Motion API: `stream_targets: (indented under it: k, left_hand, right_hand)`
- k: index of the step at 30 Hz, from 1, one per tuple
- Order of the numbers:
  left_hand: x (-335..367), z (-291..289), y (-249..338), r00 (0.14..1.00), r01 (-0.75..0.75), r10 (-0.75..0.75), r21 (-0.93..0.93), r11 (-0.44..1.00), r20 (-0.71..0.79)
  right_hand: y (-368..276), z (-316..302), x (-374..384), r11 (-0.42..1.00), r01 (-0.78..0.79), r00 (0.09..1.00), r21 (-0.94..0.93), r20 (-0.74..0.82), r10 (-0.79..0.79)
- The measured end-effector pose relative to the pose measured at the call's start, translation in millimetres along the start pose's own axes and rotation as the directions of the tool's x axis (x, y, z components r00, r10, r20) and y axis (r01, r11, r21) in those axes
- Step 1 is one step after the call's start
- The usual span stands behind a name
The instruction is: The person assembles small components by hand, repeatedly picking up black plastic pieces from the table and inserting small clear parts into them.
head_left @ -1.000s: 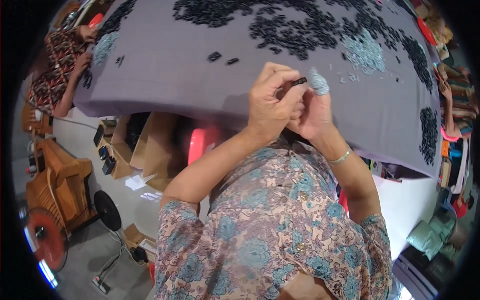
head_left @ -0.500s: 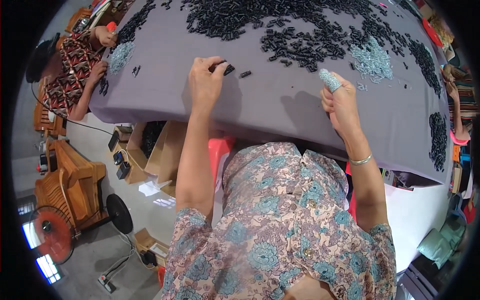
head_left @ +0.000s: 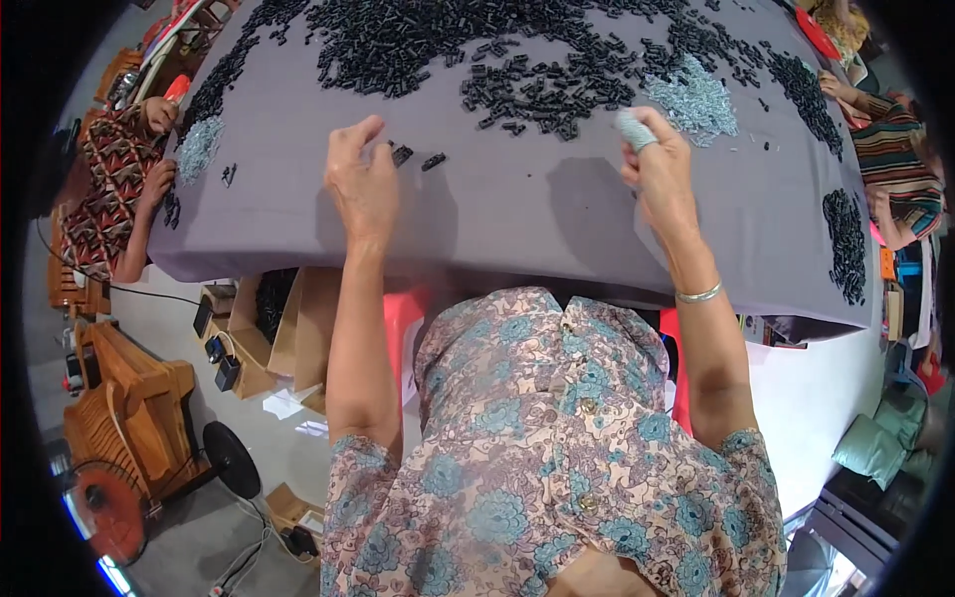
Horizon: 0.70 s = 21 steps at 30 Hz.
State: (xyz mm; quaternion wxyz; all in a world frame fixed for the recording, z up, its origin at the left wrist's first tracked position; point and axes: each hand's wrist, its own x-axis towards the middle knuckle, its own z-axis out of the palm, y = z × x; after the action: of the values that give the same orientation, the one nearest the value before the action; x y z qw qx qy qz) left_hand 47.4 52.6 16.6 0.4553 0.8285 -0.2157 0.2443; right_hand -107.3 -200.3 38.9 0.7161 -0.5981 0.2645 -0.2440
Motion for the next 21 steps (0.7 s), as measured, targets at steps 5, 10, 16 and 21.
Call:
stream_targets:
  k: [5,10,16,21]
  left_hand:
    - [-20.0,19.8,29.4,0.992,0.071,-0.026,-0.375,0.924,0.126]
    - [-28.6,25.3,39.3,0.978,0.131,-0.052,-0.4,0.907,0.201]
    - [-30.5,24.9,46.2,0.968,0.163,-0.08,-0.354,0.921,0.239]
    - [-31.6,25.4,44.4,0.969,0.17,-0.086,-0.375,0.911,0.231]
  right_hand:
    - [10.4,26.0,10.8,0.891,0.336,0.922,-0.304,0.299,-0.245]
    - [13.7,59.4,22.8,0.574,0.648,0.76,-0.501,0.482,-0.437]
    - [25.1,84.0,44.1,0.143,0.885,0.458,-0.444,0.769,-0.446]
    - [26.6,90.3,45.9,-0.027,0.937,0.316,-0.348,0.878,-0.36]
